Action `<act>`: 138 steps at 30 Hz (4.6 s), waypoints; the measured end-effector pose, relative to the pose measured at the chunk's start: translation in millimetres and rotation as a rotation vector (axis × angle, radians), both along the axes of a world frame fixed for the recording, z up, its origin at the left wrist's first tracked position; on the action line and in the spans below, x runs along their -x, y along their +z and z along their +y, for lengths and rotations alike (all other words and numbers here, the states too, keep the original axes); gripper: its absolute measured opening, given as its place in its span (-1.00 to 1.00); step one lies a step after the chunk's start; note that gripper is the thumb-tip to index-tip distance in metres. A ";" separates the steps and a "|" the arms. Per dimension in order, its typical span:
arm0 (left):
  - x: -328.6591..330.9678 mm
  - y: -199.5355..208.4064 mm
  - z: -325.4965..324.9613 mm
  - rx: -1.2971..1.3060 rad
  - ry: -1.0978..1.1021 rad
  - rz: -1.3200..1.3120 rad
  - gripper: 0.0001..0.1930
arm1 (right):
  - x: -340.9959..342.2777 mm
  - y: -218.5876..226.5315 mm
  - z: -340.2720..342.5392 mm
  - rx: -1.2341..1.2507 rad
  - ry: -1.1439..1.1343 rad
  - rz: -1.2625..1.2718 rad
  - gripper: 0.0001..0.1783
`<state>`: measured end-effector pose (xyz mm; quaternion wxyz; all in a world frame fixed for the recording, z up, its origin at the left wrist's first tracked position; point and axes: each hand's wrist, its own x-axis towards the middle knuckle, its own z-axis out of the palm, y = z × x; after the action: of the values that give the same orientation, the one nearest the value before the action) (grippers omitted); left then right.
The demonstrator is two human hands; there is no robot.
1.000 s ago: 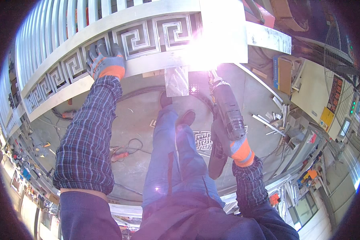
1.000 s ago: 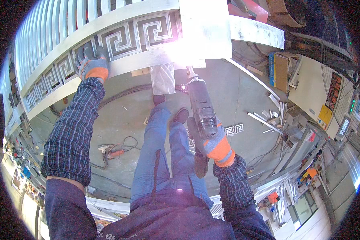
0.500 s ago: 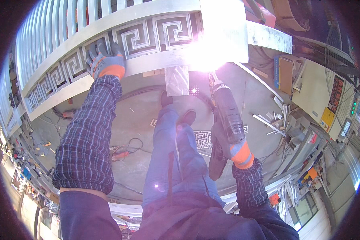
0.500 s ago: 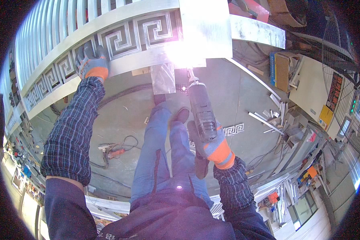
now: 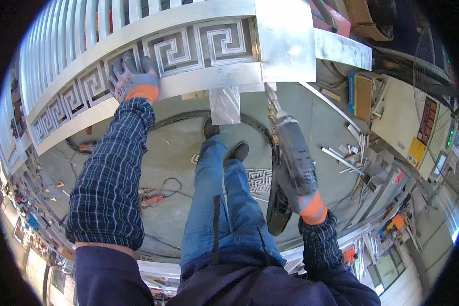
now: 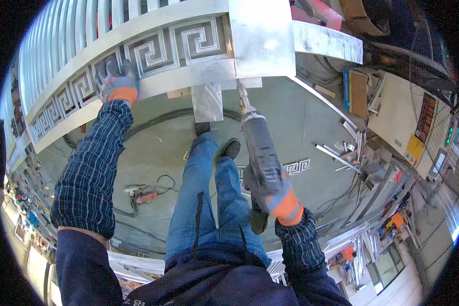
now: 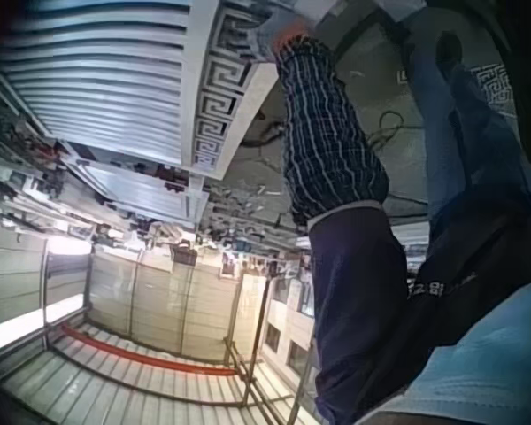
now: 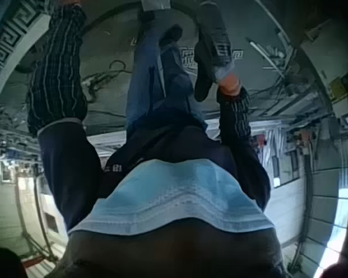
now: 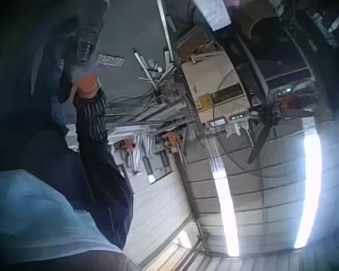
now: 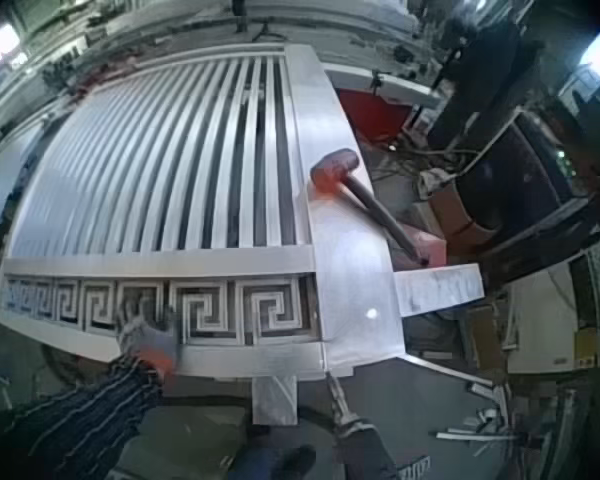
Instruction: The person welds decorative metal panels using a handheld welding torch. They position the torch along seams and edges, creating bright sparks as they join components. The person adjusts the panel orientation and continues welding different sections.
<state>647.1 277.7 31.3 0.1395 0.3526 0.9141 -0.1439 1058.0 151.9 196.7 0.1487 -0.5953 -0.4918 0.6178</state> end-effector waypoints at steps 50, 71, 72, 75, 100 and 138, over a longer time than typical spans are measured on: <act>-8.4 6.7 -3.5 -0.162 -0.003 -0.045 -0.17 | 10.1 0.9 65.2 0.256 -0.035 0.054 -0.72; -9.3 9.4 -6.2 -0.206 -0.079 -0.025 -0.18 | -1.3 -2.9 45.7 0.279 -0.083 0.166 -0.73; -6.6 7.8 -4.4 -0.146 -0.059 -0.031 -0.18 | -1.3 -2.7 45.9 0.242 -0.058 0.155 -0.72; -5.6 8.3 -2.5 -0.077 -0.025 -0.050 -0.18 | -3.6 -5.2 43.4 0.191 0.003 0.116 -0.71; 7.4 -11.9 -8.4 -0.132 -0.072 0.083 -0.15 | -3.5 -15.7 14.0 0.028 0.002 -0.054 -0.64; -222.7 51.6 -409.3 -0.219 -0.033 -1.636 -0.49 | -38.4 135.0 -129.8 -0.253 -0.056 0.244 -0.05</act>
<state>869.7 -131.6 82.9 0.7239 0.3708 0.5271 0.2464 1096.5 22.1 331.7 0.2984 -0.5059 -0.5271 0.6142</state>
